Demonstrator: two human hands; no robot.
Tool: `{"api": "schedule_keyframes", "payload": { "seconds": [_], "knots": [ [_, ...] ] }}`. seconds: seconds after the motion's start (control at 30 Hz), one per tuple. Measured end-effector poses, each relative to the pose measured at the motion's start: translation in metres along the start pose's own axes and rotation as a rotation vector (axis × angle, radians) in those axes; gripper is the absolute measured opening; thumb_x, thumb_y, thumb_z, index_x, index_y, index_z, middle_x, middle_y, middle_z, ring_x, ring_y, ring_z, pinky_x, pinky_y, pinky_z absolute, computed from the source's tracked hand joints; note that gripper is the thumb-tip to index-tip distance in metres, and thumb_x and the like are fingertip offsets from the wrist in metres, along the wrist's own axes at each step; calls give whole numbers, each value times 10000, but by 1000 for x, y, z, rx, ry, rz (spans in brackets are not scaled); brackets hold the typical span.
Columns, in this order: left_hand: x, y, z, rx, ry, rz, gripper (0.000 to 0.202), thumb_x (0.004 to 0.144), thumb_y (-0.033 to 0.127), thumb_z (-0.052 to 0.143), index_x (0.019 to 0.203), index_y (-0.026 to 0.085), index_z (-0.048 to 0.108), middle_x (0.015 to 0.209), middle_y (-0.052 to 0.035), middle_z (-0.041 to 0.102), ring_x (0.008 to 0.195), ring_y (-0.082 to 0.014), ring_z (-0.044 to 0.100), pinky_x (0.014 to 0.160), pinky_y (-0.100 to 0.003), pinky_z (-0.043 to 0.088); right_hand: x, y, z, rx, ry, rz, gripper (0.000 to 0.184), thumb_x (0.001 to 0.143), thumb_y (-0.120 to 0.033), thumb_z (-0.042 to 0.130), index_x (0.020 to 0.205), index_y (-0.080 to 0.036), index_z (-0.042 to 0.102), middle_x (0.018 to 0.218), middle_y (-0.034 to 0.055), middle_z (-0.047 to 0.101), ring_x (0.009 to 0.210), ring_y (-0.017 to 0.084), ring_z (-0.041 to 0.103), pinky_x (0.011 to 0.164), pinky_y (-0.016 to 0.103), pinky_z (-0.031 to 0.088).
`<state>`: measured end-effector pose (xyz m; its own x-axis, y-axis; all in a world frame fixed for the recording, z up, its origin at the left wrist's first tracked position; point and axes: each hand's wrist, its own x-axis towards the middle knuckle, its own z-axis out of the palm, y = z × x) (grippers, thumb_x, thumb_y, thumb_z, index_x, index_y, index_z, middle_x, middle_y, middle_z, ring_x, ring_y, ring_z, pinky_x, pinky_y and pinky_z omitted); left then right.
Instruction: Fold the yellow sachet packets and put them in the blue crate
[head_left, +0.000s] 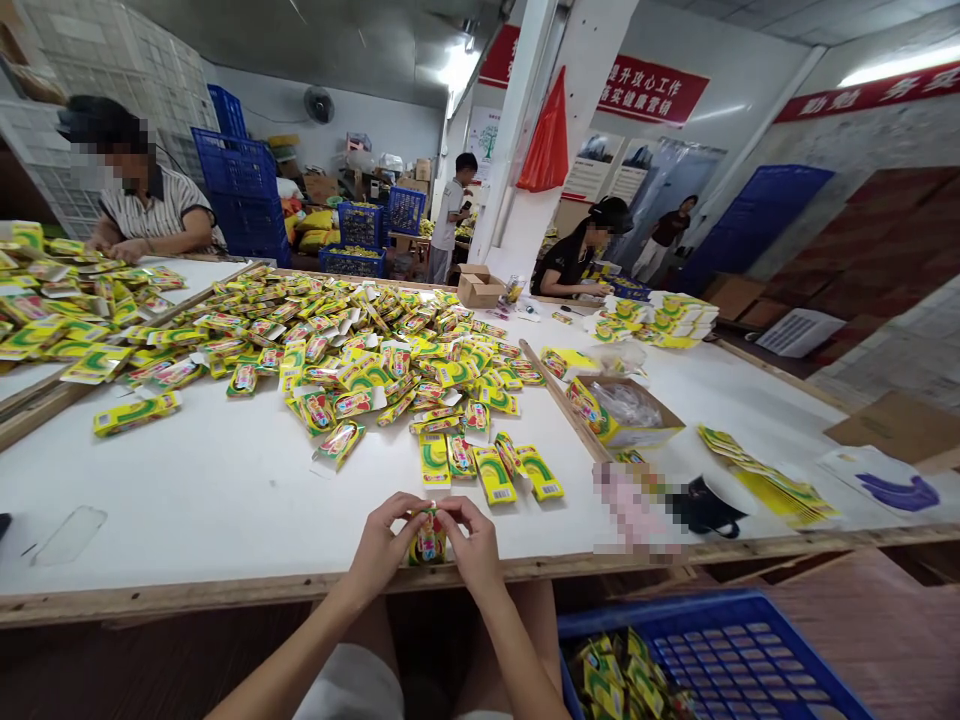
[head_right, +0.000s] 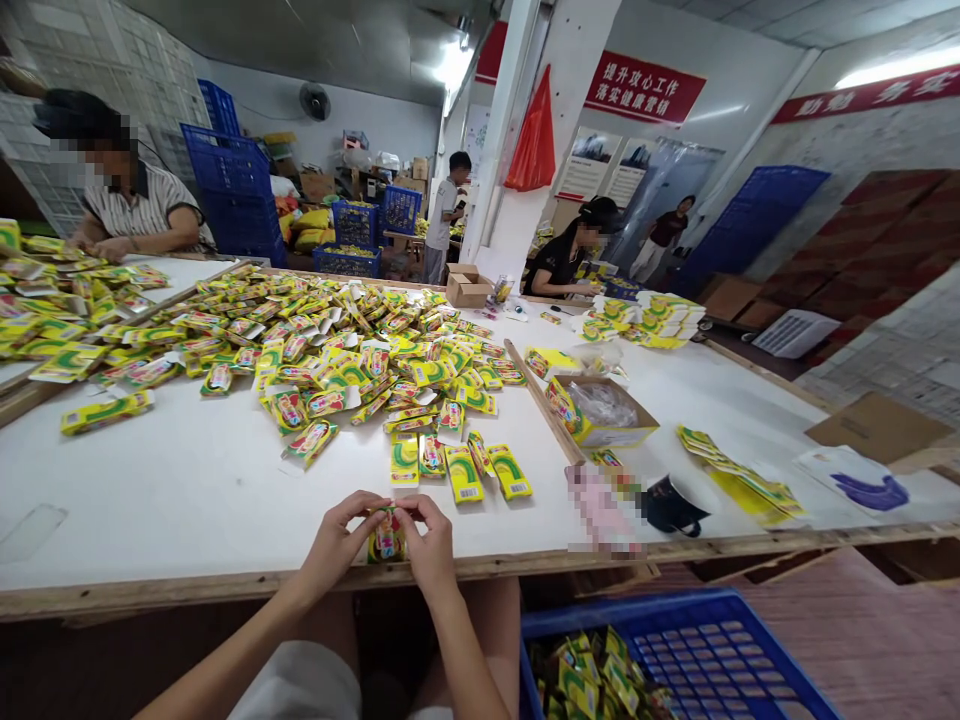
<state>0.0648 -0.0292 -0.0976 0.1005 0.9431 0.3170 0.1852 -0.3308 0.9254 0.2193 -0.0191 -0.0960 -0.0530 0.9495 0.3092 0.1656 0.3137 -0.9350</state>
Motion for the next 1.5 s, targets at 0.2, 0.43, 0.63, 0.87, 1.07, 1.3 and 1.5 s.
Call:
{"api": "schedule_keyframes", "payload": {
  "seconds": [0.2,0.43,0.63,0.87,1.07,1.3,1.5],
  "knots": [
    [15,-4,1,33,-39,6,263,923,319,453,1118,222,601,1088,-77,655,992,-205,616,853,-351,505,-22,-21,-38,-174,199,-73,204,872,-361,551,873,-202,679,910,65,689,880,211,633,805,325,507],
    [64,-36,0,518,-159,192,456,721,200,695,1160,240,579,1308,-121,533,1238,-316,465,1011,-505,385,-84,-32,-177,-747,560,26,490,766,-663,525,787,-202,691,876,108,670,820,277,613,772,398,480],
    [87,-21,0,604,-131,280,197,885,190,450,814,204,633,841,-81,656,849,-233,620,820,-376,460,-90,-16,-167,-671,542,33,455,783,-630,536,804,-202,692,870,97,688,778,250,636,737,362,517],
    [52,40,-10,536,-148,277,230,923,243,383,886,213,609,843,-63,659,808,-203,611,733,-305,454,-39,-26,-70,-364,291,-71,231,846,-393,571,953,-218,678,1049,92,674,1008,254,615,880,382,503],
    [20,48,-6,270,-232,124,227,922,305,409,873,209,609,790,-39,646,705,-167,579,662,-272,451,-23,-29,-20,-196,85,-86,346,809,-244,615,1154,-223,599,1108,73,673,1010,233,632,874,353,522],
    [5,18,-2,-12,-176,41,259,880,275,517,1130,225,470,938,-41,626,839,-168,597,780,-303,488,-26,-13,-13,-18,180,17,354,855,-321,589,1174,-217,475,1004,71,696,873,204,671,760,313,546],
    [0,10,2,1,-204,-28,363,862,234,529,1218,253,462,932,-26,654,843,-171,620,800,-314,496,-26,-9,-19,-96,145,-20,232,860,-332,583,1055,-208,605,1048,72,673,949,215,641,835,319,521]
  ]
}}
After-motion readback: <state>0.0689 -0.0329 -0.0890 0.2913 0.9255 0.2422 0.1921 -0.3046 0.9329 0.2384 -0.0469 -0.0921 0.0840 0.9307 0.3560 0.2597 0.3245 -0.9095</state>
